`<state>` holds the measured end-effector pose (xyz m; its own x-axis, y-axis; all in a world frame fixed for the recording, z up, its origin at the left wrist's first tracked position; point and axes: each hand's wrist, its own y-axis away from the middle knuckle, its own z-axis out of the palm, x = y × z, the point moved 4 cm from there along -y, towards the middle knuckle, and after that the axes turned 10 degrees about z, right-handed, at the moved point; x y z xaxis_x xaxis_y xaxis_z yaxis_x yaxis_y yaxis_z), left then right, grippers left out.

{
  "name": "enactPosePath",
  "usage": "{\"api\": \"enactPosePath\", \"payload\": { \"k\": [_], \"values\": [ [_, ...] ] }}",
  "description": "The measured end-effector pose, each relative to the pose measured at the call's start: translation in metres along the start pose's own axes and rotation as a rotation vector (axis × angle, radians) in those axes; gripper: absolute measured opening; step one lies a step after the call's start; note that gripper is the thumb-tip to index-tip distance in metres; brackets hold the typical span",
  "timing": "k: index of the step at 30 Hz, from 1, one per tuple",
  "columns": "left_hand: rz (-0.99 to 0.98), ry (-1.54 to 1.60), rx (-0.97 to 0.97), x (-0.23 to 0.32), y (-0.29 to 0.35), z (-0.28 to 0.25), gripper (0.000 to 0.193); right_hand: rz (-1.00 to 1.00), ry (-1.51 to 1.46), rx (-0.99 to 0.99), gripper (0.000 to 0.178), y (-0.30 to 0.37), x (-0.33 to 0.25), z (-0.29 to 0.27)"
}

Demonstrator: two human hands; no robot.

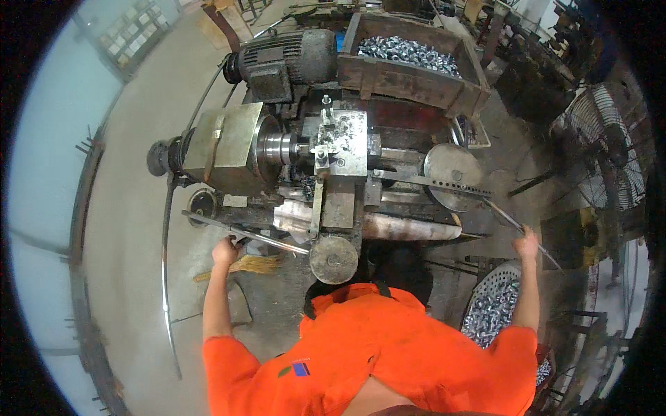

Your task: The person repeatedly feeds metal rods into a turning machine, operates the controls, and collects the finished metal parts into a perforated tray. The cycle of loading, machining, and collecting is repeated throughout the clip.

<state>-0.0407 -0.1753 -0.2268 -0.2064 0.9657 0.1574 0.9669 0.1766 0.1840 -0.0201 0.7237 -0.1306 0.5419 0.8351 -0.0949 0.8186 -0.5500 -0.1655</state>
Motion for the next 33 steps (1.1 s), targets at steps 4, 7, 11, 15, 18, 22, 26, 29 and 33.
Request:
{"api": "enactPosePath", "payload": {
  "k": [4,7,11,15,18,22,26,29,33],
  "values": [
    [-0.209,0.982,0.243,-0.035,0.009,-0.026,0.040,0.068,0.263,0.054,0.049,-0.003,0.040,0.015],
    [-0.262,1.163,0.413,-0.013,0.017,-0.060,0.046,0.108,0.280,0.053,0.043,0.006,0.043,0.019],
    [-0.329,1.264,0.452,0.032,0.009,-0.074,0.051,0.196,0.250,-0.098,0.031,0.058,0.026,0.008],
    [-0.336,1.211,0.524,0.040,-0.009,-0.056,0.032,0.144,0.037,-0.183,0.036,0.143,0.012,0.014],
    [-0.304,1.255,0.509,0.043,-0.007,-0.057,0.029,0.184,-0.231,-0.206,0.034,0.188,-0.028,-0.009],
    [-0.291,1.333,0.550,0.042,-0.009,-0.055,0.029,0.247,-0.369,-0.230,0.031,0.213,-0.050,-0.008],
    [-0.298,1.308,0.513,0.043,-0.008,-0.057,0.029,0.304,-0.404,-0.326,0.030,0.218,-0.065,-0.020],
    [-0.271,1.271,0.516,0.058,-0.001,-0.068,0.028,0.288,-0.416,-0.291,0.027,0.220,-0.070,-0.027],
    [-0.343,1.195,0.444,0.055,-0.004,-0.072,0.031,0.256,-0.403,-0.285,0.028,0.222,-0.066,-0.016]
  ]
}}
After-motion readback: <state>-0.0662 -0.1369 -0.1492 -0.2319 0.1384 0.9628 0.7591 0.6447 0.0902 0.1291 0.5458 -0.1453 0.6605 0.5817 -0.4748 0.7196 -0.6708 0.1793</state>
